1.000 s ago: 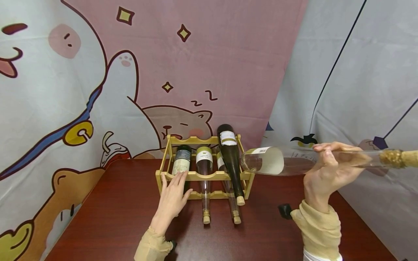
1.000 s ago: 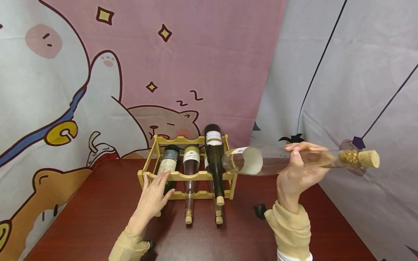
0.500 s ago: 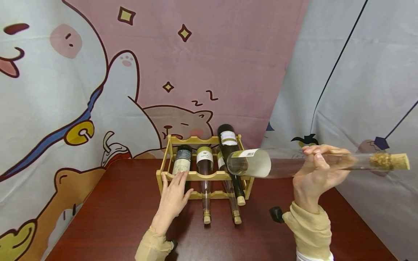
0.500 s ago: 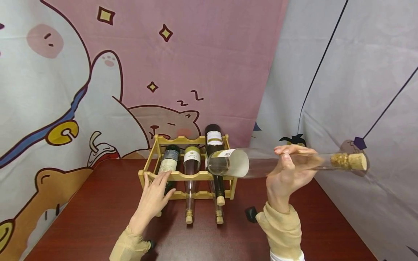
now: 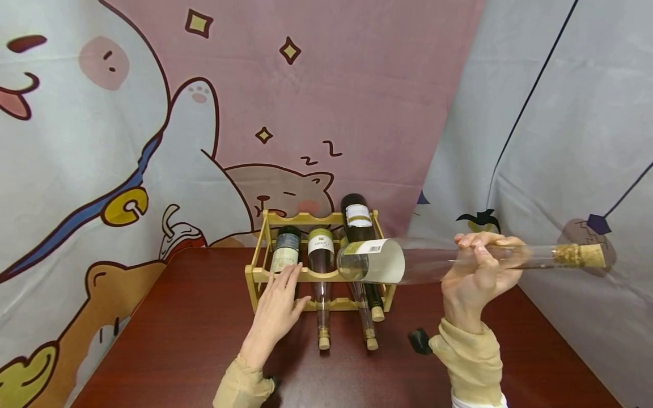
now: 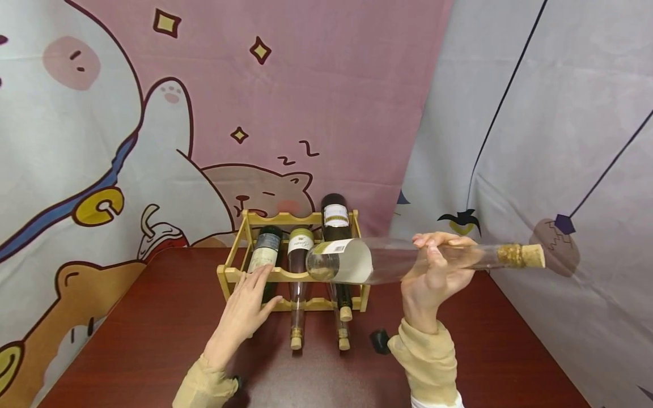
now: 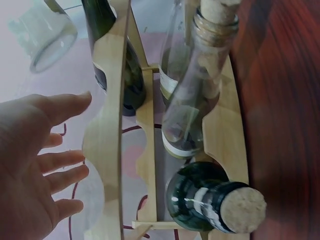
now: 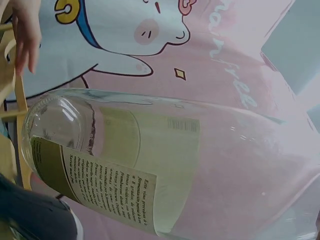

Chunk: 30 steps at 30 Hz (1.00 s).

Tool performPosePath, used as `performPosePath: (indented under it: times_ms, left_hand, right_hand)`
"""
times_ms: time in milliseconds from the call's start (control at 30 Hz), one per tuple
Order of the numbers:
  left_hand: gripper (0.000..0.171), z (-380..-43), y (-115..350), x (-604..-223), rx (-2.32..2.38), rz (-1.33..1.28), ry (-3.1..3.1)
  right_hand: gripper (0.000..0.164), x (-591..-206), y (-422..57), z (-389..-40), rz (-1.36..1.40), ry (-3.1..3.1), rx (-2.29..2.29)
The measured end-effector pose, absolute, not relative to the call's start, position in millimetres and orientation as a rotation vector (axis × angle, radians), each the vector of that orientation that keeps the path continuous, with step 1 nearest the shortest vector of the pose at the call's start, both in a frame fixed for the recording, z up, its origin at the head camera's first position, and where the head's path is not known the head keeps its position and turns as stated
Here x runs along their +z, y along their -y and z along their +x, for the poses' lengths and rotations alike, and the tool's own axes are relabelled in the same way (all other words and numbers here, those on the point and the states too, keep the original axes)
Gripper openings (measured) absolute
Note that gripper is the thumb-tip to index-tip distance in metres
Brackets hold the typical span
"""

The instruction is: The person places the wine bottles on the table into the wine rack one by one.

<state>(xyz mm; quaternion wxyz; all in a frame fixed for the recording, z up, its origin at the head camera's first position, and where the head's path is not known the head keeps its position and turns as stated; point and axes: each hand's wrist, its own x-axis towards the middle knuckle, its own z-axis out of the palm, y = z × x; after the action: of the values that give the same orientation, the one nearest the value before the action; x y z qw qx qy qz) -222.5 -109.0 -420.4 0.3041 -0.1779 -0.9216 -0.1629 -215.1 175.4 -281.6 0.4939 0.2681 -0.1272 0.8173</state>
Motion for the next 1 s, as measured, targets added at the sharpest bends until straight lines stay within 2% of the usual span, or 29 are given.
performPosePath:
  times_ms: [167, 467, 767, 1000]
  left_hand:
    - [0.079, -216, 103, -412, -0.421, -0.518, 2.400]
    - [0.109, -204, 90, -398, -0.409, -0.665, 2.247]
    - [0.115, -199, 83, -392, -0.419, -0.747, 2.149]
    - [0.114, -197, 80, -392, -0.465, -0.771, 2.139]
  right_hand:
    - [0.017, -291, -172, -214, 0.686, 0.278, 2.048]
    - [0.019, -300, -163, -210, 0.817, 0.157, 2.130]
    - [0.011, -314, -156, -205, 0.940, 0.082, 2.194]
    - [0.012, -319, -152, -204, 1.102, 0.072, 2.213]
